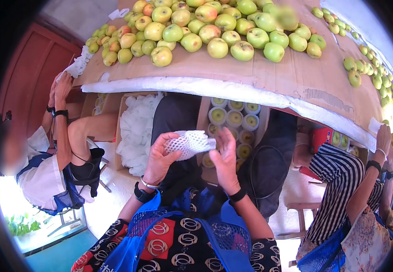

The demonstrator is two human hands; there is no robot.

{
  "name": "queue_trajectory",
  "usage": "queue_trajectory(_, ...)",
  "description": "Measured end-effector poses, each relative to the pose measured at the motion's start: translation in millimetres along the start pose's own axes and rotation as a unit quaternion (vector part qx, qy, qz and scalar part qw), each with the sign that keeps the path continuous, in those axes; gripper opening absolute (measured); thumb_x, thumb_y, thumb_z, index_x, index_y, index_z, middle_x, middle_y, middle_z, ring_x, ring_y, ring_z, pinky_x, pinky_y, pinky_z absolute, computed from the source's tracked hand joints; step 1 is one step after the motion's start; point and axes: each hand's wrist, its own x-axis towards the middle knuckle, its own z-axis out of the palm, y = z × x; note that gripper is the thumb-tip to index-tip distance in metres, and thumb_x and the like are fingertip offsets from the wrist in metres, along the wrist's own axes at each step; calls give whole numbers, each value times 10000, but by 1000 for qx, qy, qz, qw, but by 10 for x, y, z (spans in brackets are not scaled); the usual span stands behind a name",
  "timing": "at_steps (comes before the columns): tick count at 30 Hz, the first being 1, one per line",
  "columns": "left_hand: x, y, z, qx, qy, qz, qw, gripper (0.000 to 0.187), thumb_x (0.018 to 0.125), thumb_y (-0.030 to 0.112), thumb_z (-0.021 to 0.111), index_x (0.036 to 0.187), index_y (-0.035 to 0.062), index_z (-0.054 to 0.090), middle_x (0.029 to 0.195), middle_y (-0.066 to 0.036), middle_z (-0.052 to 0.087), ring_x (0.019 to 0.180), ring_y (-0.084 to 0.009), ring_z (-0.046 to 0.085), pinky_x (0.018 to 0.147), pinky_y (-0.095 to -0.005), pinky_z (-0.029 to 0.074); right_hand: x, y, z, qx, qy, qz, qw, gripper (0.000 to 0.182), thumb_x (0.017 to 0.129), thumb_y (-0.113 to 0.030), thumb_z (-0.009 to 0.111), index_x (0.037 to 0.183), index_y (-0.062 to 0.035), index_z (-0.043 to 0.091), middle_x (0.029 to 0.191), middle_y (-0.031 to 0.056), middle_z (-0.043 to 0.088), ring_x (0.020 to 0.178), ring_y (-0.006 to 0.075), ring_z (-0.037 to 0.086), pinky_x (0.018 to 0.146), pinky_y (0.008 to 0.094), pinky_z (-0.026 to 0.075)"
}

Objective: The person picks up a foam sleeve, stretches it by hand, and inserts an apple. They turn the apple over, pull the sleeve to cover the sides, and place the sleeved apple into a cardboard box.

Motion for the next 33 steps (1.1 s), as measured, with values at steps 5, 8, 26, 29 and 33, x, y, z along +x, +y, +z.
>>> queue_trajectory(5, -27, 107, 115, 40, -40, 0, 998, 356, 782, -104, 561, 1099, 49, 508, 1091, -47, 545, 1022, -129, 532, 893, -272, 438, 42, -156, 23, -70, -61, -21, 995, 782, 652, -106, 787, 1302, -40, 357, 1144, 116, 498, 1035, 179, 522, 869, 302, 445)
queue_trajectory(8, -41, 121, 120, 22, -78, -30, 996, 334, 780, -122, 531, 1070, 44, 530, 1078, -46, 547, 1017, -122, 528, 889, -272, 434, 59, -228, 39, -128, -74, -48, 988, 690, 676, -82, 770, 1261, -48, 405, 982, 78, 568, 893, 126, 570, 757, 247, 476)
queue_trajectory(26, 32, 372, 28, 224, -4, 35, 974, 1017, 610, 74, 790, 1407, 78, 159, 1322, -136, 430, 1277, -224, 350, 1042, -369, 293, 103, -588, -77, -407, -95, -206, 885, 270, 699, -42, 713, 941, -34, 595, 800, 64, 624, 705, 162, 612, 632, 269, 491)
queue_trajectory(29, 104, 456, 146, 372, -206, 61, 903, 1174, 518, 206, 862, 1415, 42, 123, 1354, -138, 410, 1278, -248, 358, 1066, -368, 249, 27, -633, 67, -362, -105, -179, 909, 449, 646, -35, 733, 1066, -64, 578, 819, 90, 618, 721, 231, 617, 656, 296, 497)
queue_trajectory(33, 137, 394, 319, 371, -214, 12, 903, 974, 553, 96, 790, 1384, 111, 282, 1091, -107, 601, 1097, -248, 533, 1012, -361, 320, 15, -757, 160, -354, -132, -198, 904, 638, 633, -31, 744, 1220, -82, 500, 829, 84, 620, 752, 234, 612, 688, 308, 495)
